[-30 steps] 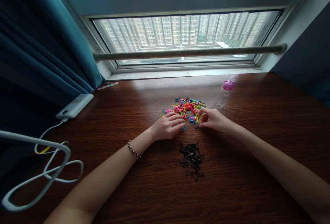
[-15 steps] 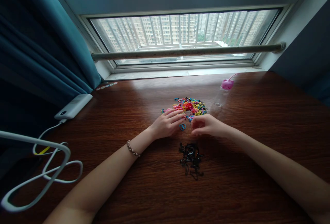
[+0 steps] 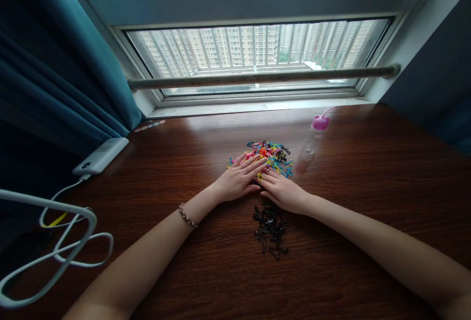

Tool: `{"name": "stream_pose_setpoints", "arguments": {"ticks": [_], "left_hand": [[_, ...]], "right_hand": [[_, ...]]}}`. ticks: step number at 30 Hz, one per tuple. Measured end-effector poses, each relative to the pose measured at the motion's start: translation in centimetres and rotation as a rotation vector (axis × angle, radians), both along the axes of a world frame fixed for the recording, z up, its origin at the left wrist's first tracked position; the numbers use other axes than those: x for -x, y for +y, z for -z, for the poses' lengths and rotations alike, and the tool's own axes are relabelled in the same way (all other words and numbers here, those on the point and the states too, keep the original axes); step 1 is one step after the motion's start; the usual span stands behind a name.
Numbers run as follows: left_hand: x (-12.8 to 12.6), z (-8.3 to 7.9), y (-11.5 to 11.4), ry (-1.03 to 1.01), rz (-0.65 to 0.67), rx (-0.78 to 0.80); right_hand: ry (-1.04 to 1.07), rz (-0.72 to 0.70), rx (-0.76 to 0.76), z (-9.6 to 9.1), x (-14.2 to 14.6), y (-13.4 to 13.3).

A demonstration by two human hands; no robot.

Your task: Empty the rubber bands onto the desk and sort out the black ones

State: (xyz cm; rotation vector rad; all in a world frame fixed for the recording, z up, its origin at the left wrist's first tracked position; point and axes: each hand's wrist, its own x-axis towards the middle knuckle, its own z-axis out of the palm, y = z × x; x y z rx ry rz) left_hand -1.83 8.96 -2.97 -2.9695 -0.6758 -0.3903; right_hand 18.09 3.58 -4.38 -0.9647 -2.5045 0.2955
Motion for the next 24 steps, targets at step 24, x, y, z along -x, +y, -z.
{"name": "stream_pose_setpoints", "arguments": {"ticks": [24], "left_hand": [[1.2, 0.4, 0.7, -0.220, 0.037, -0.130]], "right_hand": [[0.174, 0.574, 0.202, -1.5, -4.9, 3.4]]}}
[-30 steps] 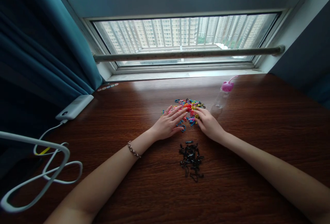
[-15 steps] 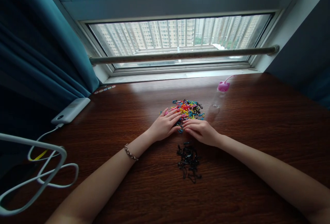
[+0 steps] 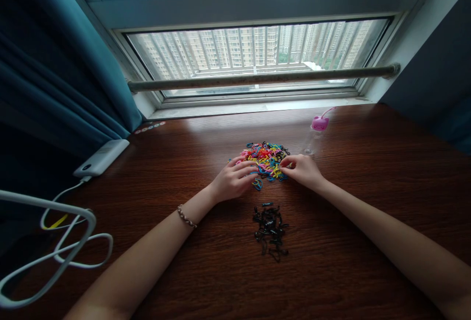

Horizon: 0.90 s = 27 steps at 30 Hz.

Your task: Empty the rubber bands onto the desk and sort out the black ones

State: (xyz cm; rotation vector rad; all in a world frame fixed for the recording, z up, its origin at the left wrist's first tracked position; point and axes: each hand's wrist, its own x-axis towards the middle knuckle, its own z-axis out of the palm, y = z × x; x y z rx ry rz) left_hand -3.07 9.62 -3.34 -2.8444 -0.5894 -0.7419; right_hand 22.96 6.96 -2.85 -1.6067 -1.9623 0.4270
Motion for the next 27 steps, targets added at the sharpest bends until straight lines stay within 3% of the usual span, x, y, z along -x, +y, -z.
{"name": "stream_pose_setpoints", "arguments": {"ticks": [2, 4, 14, 19, 23, 27], "left_hand": [[-0.3, -0.3, -0.6, 0.079, 0.127, 0.018], [-0.7, -0.7, -1.1, 0.135, 0.169, 0.052], [-1.1, -0.8, -1.5, 0.169, 0.133, 0.134], [-0.9, -0.2, -1.1, -0.029, 0.114, 0.184], [-0.8, 0.3, -0.7, -0.315, 0.021, 0.311], [-0.8, 0.1, -0.6, -0.549, -0.132, 0.423]], "right_hand": [[-0.017, -0.027, 0.038, 0.1, 0.0, 0.0], [0.020, -0.058, 0.054, 0.2, 0.1, 0.0], [0.289, -0.022, 0.130, -1.5, -0.4, 0.7], [0.468, -0.063, 0.200, -3.2, -0.4, 0.3], [0.512, -0.215, 0.375, -3.8, 0.3, -0.6], [0.396, -0.557, 0.559, -3.7, 1.8, -2.3]]}}
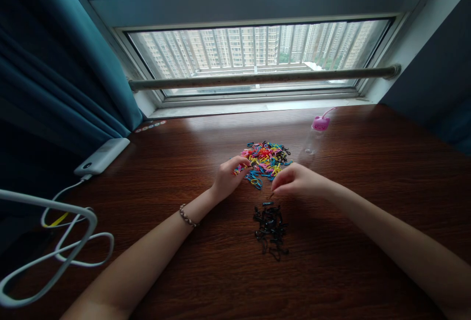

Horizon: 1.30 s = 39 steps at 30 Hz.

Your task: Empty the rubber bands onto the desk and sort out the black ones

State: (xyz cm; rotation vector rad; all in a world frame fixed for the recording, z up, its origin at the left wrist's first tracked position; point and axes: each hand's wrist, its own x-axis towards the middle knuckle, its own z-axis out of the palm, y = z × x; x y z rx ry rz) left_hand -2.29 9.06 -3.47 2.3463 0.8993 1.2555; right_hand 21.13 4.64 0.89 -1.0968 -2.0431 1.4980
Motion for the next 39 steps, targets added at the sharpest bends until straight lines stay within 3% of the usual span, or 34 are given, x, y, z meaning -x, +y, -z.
{"name": "stream_pose_setpoints", "arguments": {"ticks": [2, 3, 7, 10, 14, 17, 20, 24, 27, 29, 32, 35, 37, 39], "left_hand": [[0.0, -0.3, 0.0, -0.061, -0.020, 0.057], [-0.1, -0.5, 0.0, -0.082, -0.007, 0.079], [-0.8, -1.5, -1.1, -0.100, 0.137, 0.136], [-1.8, -2.0, -3.1, 0.026, 0.336, 0.135], [-3.1, -1.6, -5.5, 0.268, 0.542, -0.032], [-3.6, -1.0, -6.4, 0.428, 0.590, -0.203], [-3.7, -1.2, -6.5, 0.465, 0.604, -0.279], [-2.9, -2.6, -5.1, 0.333, 0.516, -0.173], [-1.2, -3.6, -2.6, 0.254, 0.200, 0.059], [0.2, -3.8, -1.0, 0.386, 0.013, 0.241], [2.0, -3.5, 0.8, 0.600, -0.064, 0.433], [2.7, -3.1, 1.2, 0.663, -0.077, 0.502], [2.6, -3.1, 1.1, 0.674, -0.051, 0.512], [2.3, -3.2, 0.9, 0.680, -0.030, 0.508]], "right_hand": [[-0.036, -0.100, -0.054, 0.2, 0.6, -0.6], [-0.054, -0.082, -0.116, 0.3, 0.7, -0.8], [-0.147, 0.240, -0.549, 1.5, 0.7, -0.3], [-0.275, 0.287, -0.779, 2.9, 0.6, 0.1], [-0.354, 0.173, -0.843, 4.4, 1.2, -0.1], [-0.342, 0.085, -0.858, 4.7, 1.6, -0.5], [-0.323, 0.015, -0.870, 4.6, 1.6, -0.6], [-0.221, -0.049, -0.865, 3.8, 1.6, -0.5], [-0.101, 0.016, -0.826, 3.2, 1.4, -0.3], [-0.043, 0.161, -0.800, 3.1, 1.1, 0.1], [-0.039, 0.441, -0.782, 3.3, 0.0, 1.0], [-0.090, 0.646, -0.748, 3.6, -1.0, 1.9], [-0.105, 0.669, -0.735, 3.5, -1.4, 2.2], [-0.111, 0.551, -0.767, 3.4, -1.3, 2.1]]}}
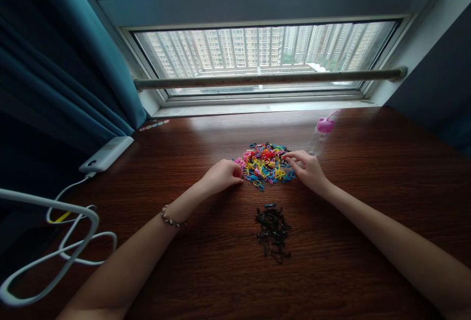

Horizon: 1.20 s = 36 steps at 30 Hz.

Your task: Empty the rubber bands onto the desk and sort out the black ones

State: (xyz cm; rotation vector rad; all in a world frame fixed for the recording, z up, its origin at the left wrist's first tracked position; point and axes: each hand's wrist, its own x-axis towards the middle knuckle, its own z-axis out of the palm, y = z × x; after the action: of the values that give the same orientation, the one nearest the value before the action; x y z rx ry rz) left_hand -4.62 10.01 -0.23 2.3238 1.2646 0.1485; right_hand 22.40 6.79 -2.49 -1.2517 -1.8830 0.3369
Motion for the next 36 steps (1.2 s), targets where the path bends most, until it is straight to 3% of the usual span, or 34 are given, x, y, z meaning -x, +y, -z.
{"name": "stream_pose_setpoints", "arguments": {"ticks": [4, 8, 11, 14, 18, 24, 26, 28, 30, 33, 34, 36], "left_hand": [[-0.4, -0.6, -0.3, 0.014, -0.006, -0.042], [-0.7, -1.5, -0.9, -0.010, -0.014, -0.089], [-1.3, -2.4, -2.0, -0.104, 0.053, -0.019], [-2.5, -2.8, -3.9, -0.204, 0.207, 0.156], [-4.1, -2.1, -6.1, -0.249, 0.389, 0.294], [-4.8, -0.9, -7.1, -0.235, 0.573, 0.228], [-4.7, -0.9, -7.0, -0.254, 0.597, 0.192], [-4.5, -1.1, -6.4, -0.266, 0.580, 0.160], [-4.1, -1.0, -5.5, -0.277, 0.485, 0.083], [-3.4, -0.4, -3.6, -0.319, 0.258, -0.198], [-3.1, 0.0, -3.0, -0.326, 0.225, -0.301], [-2.7, 0.9, -1.9, -0.303, 0.233, -0.452]], "right_hand": [[-0.227, -0.292, -0.047, 0.1, 1.0, -0.6], [-0.368, -0.341, 0.008, 1.1, 1.7, -1.0], [-0.323, -0.341, 0.036, 1.6, 1.6, -0.7], [-0.144, -0.340, 0.047, 1.3, 1.3, -0.2], [0.203, -0.339, 0.165, 0.1, 1.2, -0.1], [0.798, -0.288, 0.523, -0.5, 1.6, -0.9], [0.880, -0.275, 0.577, -0.6, 1.7, -1.1], [0.800, -0.335, 0.601, -1.1, 1.6, -1.4], [0.591, -0.512, 0.671, -1.8, 1.5, -1.8], [0.287, -0.756, 0.784, -2.7, 1.6, -2.5], [0.235, -0.747, 0.754, -2.7, 1.7, -2.6], [0.170, -0.600, 0.576, -2.2, 1.9, -2.5]]}}
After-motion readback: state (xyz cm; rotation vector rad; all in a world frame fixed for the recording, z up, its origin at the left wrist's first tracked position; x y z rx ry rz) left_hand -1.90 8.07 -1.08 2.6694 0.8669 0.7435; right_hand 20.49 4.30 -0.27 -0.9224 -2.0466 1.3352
